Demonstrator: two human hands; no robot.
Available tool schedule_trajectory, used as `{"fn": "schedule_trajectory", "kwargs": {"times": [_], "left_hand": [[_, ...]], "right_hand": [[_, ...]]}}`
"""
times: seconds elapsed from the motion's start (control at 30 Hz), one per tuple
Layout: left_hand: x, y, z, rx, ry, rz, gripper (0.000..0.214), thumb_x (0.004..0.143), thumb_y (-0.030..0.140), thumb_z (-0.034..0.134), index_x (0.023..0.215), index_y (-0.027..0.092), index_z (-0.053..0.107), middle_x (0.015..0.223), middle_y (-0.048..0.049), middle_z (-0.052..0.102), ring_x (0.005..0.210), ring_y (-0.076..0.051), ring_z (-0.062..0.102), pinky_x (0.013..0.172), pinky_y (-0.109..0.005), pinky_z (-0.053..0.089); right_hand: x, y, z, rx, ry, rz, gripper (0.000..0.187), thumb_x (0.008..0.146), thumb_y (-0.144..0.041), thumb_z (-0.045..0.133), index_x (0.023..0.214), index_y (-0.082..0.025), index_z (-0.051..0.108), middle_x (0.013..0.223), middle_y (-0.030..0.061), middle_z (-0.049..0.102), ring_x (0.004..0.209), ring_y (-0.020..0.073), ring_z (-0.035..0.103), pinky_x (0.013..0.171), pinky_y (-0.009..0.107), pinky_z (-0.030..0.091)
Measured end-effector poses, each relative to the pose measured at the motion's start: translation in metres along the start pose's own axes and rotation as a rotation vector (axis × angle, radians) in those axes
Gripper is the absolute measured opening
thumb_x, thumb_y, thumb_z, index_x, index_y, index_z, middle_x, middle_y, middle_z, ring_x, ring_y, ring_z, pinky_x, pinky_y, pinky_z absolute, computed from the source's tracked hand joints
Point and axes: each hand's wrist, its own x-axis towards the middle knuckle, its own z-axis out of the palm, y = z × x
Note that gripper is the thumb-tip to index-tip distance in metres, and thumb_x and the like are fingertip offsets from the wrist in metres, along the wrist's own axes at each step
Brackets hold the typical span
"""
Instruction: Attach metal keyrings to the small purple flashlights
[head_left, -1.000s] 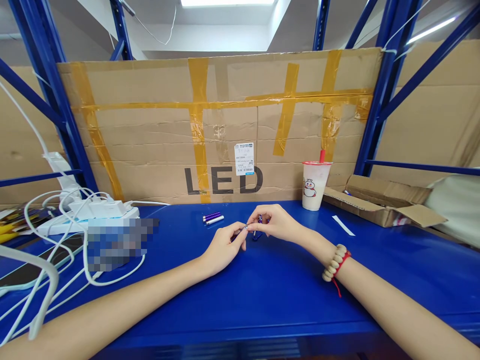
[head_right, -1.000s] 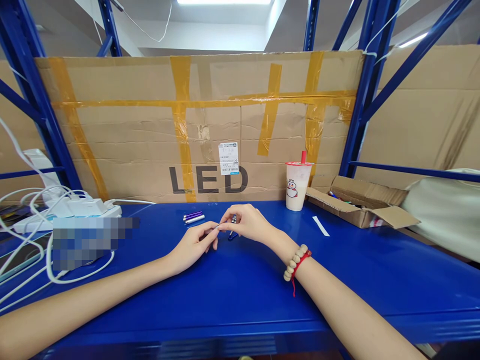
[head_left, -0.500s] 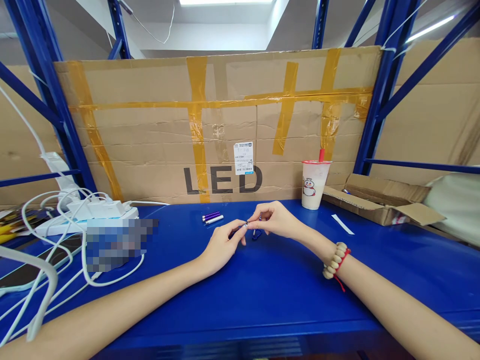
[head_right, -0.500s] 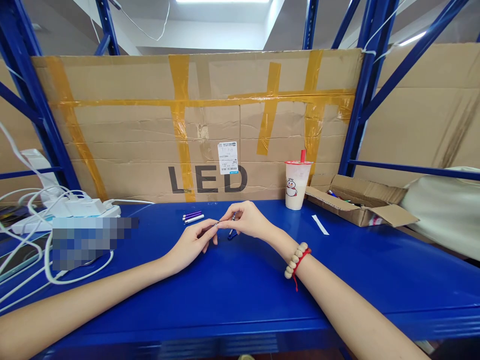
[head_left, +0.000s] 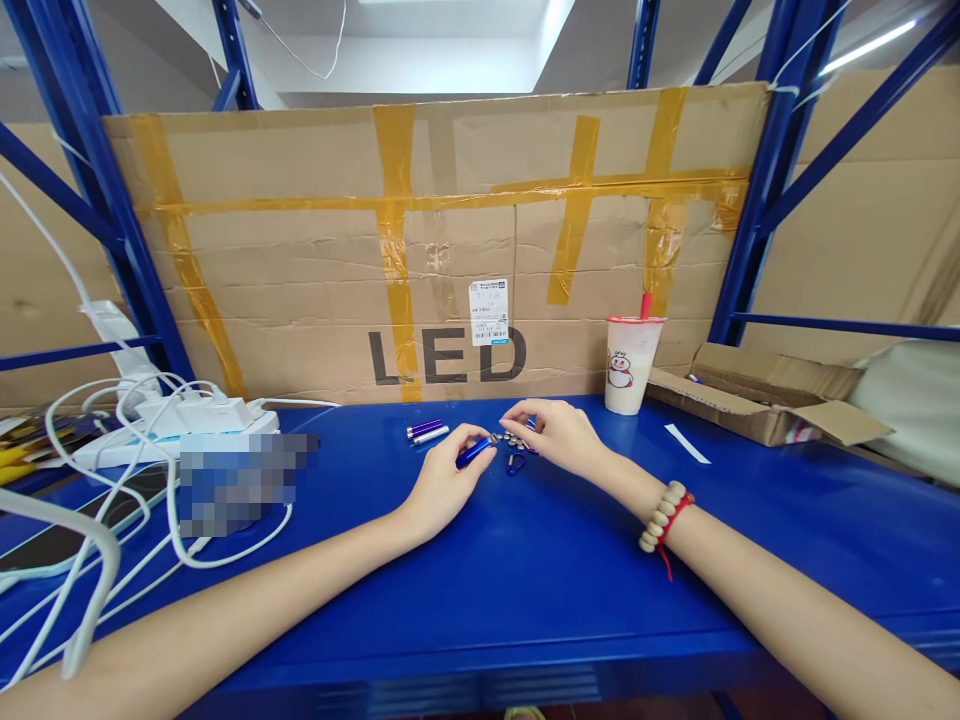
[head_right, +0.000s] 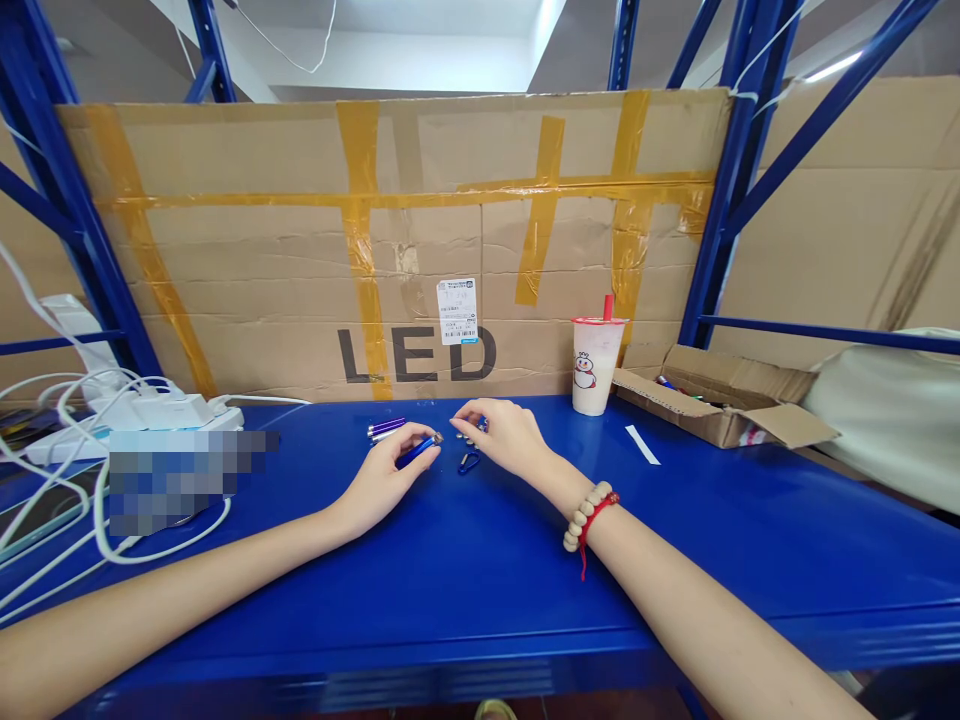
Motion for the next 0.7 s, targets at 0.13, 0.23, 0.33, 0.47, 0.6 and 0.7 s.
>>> {"fn": "schedule_trajectory", "kwargs": {"times": [0.13, 0.23, 0.33, 0.47, 0.6, 0.7], "left_hand": [[0.001, -0.004, 0.001, -0.003, 0.013, -0.050, 0.017, 0.079, 0.032, 0.052, 0.090, 0.019, 0.054, 0.094, -0.0024, 0.060, 0.093, -0.017, 0.053, 0.082, -0.028, 0.040], [0.003, -0.007, 0.001, -0.046, 0.025, -0.109, 0.017, 0.077, 0.033, 0.053, 0.087, 0.019, 0.052, 0.091, -0.0024, 0.059, 0.093, -0.018, 0.052, 0.082, -0.029, 0.039], [0.004, -0.008, 0.001, -0.092, 0.030, -0.165, 0.015, 0.076, 0.032, 0.053, 0.083, 0.018, 0.050, 0.086, -0.0019, 0.057, 0.090, -0.017, 0.052, 0.079, -0.028, 0.038], [0.004, -0.004, 0.000, -0.117, 0.010, -0.199, 0.014, 0.077, 0.031, 0.052, 0.079, 0.017, 0.047, 0.078, 0.0003, 0.053, 0.077, -0.014, 0.050, 0.072, -0.025, 0.037], [0.003, 0.000, -0.001, -0.141, -0.016, -0.245, 0.014, 0.079, 0.031, 0.051, 0.079, 0.017, 0.046, 0.068, 0.0034, 0.049, 0.063, -0.010, 0.046, 0.063, -0.023, 0.036], [0.002, 0.002, -0.001, -0.158, -0.027, -0.269, 0.015, 0.078, 0.031, 0.051, 0.079, 0.017, 0.045, 0.068, 0.0036, 0.050, 0.060, -0.010, 0.045, 0.060, -0.022, 0.035]], "right_hand": [[0.002, 0.005, -0.010, -0.203, 0.093, 0.056, 0.019, 0.078, -0.035, 0.053, 0.089, -0.027, 0.066, 0.083, -0.0032, 0.068, 0.066, 0.0109, 0.059, 0.054, 0.021, 0.035], [0.002, 0.007, -0.015, -0.244, 0.126, 0.140, 0.020, 0.077, -0.031, 0.053, 0.091, -0.027, 0.066, 0.085, -0.0032, 0.069, 0.069, 0.0117, 0.060, 0.055, 0.022, 0.036], [0.002, 0.009, -0.014, -0.280, 0.064, 0.179, 0.020, 0.075, -0.026, 0.054, 0.090, -0.027, 0.067, 0.087, -0.0039, 0.069, 0.072, 0.0123, 0.061, 0.056, 0.022, 0.038], [0.000, 0.008, -0.010, -0.337, -0.050, 0.165, 0.022, 0.074, -0.019, 0.053, 0.087, -0.028, 0.068, 0.090, -0.0044, 0.069, 0.078, 0.0130, 0.061, 0.061, 0.022, 0.041], [-0.002, 0.009, -0.006, -0.412, -0.086, 0.212, 0.025, 0.076, -0.017, 0.050, 0.089, -0.027, 0.069, 0.093, -0.0014, 0.069, 0.083, 0.0158, 0.062, 0.065, 0.024, 0.042], [-0.002, 0.011, -0.002, -0.467, -0.131, 0.248, 0.026, 0.076, -0.017, 0.050, 0.093, -0.026, 0.068, 0.095, 0.0014, 0.069, 0.091, 0.0199, 0.061, 0.067, 0.027, 0.043]]}}
